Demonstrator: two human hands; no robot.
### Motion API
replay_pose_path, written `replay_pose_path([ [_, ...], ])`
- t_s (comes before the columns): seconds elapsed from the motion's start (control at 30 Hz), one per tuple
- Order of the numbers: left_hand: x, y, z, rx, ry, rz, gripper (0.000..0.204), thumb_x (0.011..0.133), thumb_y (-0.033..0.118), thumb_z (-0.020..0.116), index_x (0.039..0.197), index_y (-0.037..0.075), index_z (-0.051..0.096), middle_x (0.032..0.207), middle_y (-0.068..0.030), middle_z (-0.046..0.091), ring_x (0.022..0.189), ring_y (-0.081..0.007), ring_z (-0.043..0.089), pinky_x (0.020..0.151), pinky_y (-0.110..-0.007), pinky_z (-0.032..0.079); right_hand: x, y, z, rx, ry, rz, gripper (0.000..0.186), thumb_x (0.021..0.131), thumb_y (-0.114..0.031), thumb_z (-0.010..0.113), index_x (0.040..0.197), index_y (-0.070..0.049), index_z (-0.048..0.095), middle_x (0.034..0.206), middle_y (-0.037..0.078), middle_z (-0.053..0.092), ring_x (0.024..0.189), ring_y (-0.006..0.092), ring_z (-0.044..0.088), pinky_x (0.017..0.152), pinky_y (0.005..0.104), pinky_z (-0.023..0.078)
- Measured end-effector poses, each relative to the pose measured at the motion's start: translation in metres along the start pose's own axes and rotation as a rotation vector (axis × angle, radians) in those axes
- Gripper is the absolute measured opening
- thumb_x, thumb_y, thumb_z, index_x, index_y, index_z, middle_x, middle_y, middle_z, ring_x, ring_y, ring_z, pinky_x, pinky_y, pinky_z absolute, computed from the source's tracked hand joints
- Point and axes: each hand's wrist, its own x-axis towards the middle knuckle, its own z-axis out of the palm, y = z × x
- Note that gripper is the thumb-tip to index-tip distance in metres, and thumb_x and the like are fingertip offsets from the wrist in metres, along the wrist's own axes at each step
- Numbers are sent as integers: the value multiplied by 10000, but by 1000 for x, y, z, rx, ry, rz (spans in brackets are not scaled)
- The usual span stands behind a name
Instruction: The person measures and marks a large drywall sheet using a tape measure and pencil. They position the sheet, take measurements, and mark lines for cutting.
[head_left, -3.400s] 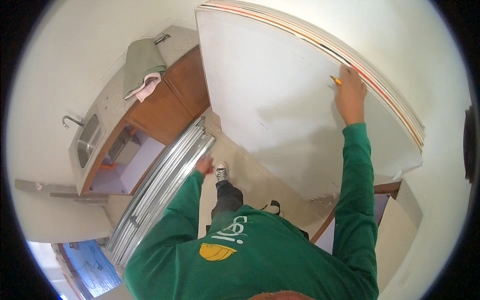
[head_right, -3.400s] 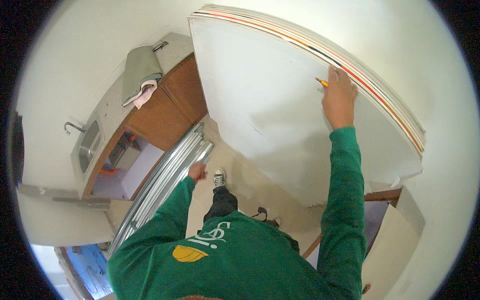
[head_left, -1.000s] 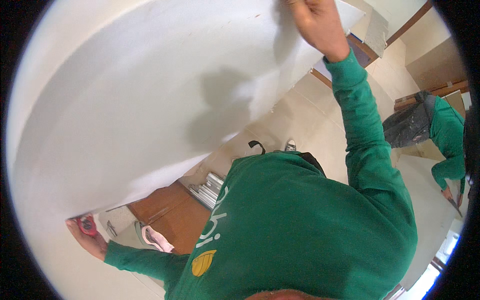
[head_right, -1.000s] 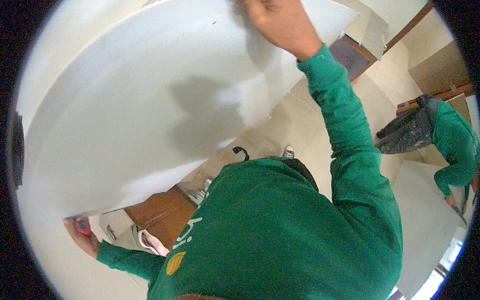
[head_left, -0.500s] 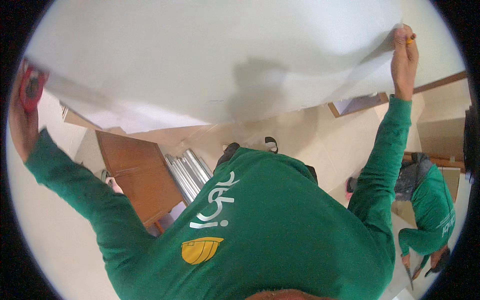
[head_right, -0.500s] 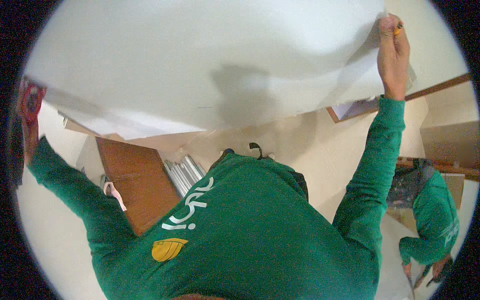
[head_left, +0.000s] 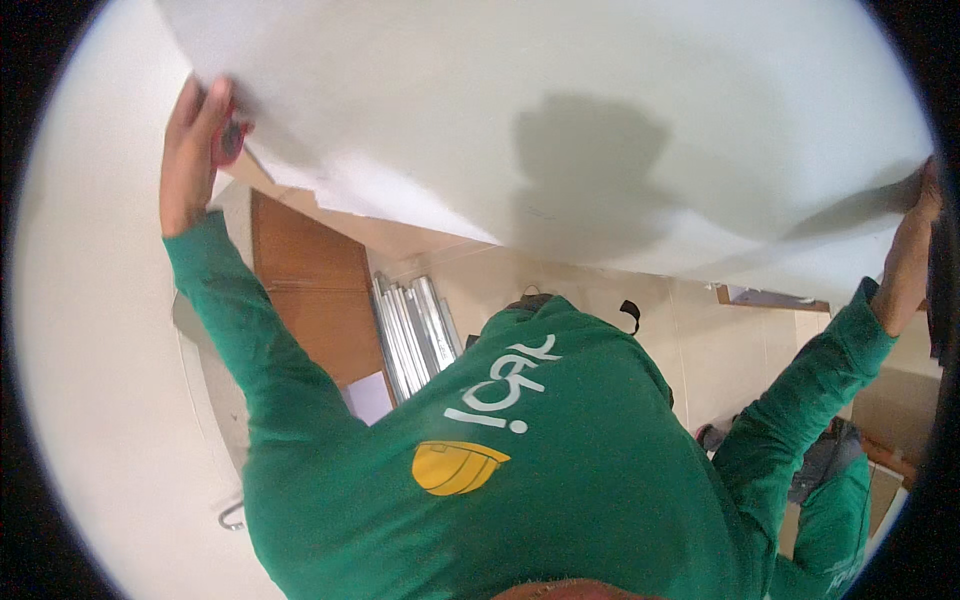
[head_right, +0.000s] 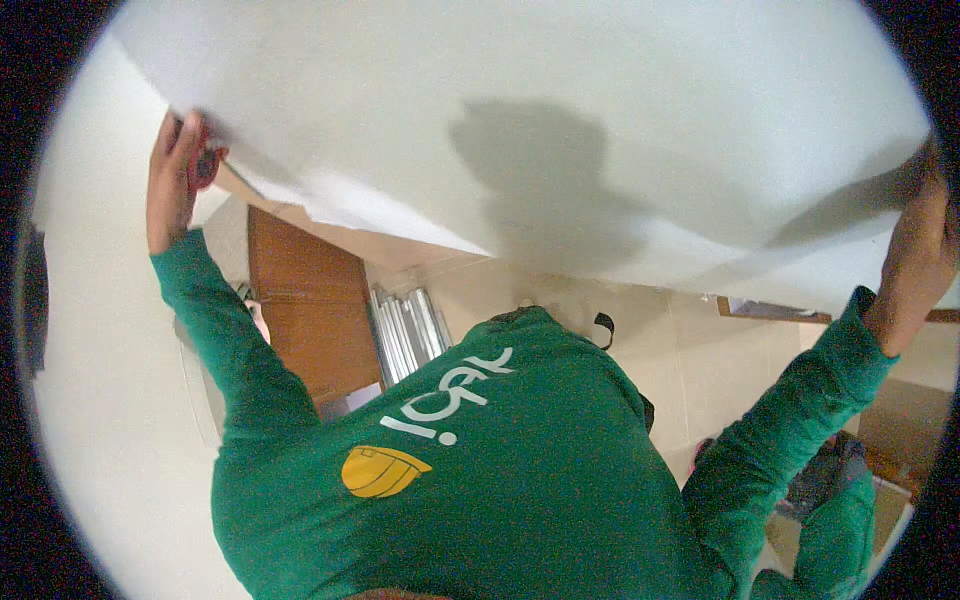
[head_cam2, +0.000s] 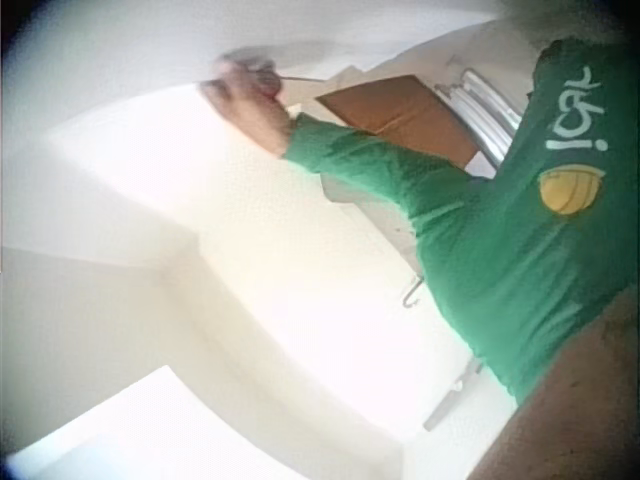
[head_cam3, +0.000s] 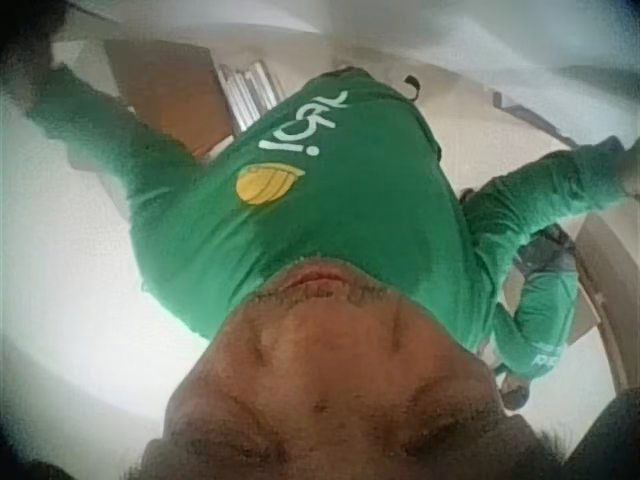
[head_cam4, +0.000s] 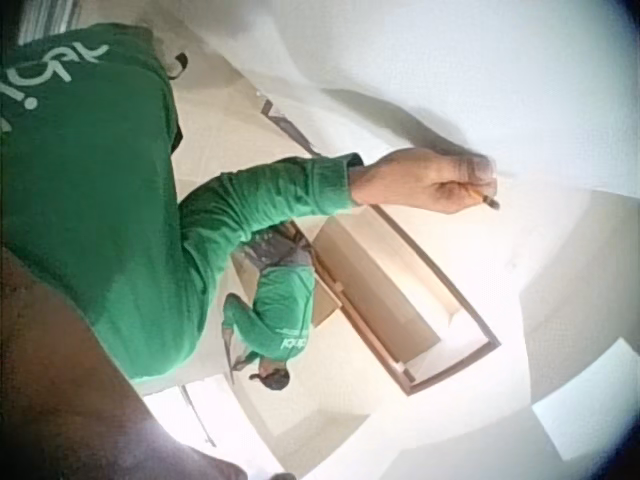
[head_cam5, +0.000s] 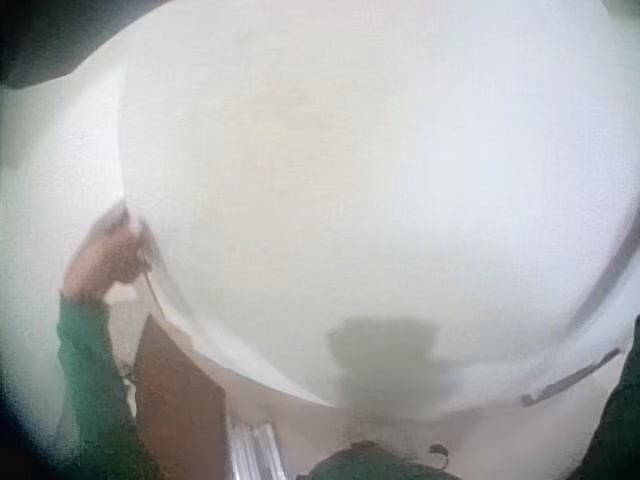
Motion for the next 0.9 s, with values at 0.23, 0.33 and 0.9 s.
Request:
replay_pose_path([
  [0.23, -51, -108, -9, -272, 182, -182, 554, 1046, 500, 667, 1377, 60, 602, 1106, -21, 610, 951, -123, 592, 834, -310, 525, -12, -95, -16, 68, 72, 4, 331, 1091, -290, 613, 1255, -47, 767, 1108, 67, 773, 1017, 133, 665, 934, 277, 506],
  [0.33, -57, -123, -19, -342, 185, -184, 528, 1048, 439, 691, 1381, 36, 615, 1246, -61, 630, 1069, -156, 614, 919, -352, 553, -8, -115, -13, 105, 144, -59, 397, 1033, -452, 717, 1207, -104, 798, 963, 23, 744, 892, 109, 628, 876, 256, 464],
  [0.9, -1, 38, -136, -31, 216, -58, 525, 1025, 403, 735, 1427, 81, 632, 1218, -25, 689, 1089, -108, 648, 936, -290, 532, 7, 3, -32, 193, 158, 14, 317, 1096, -381, 581, 966, -92, 569, 830, -9, 502, 770, 124, 482, 705, 296, 432],
])
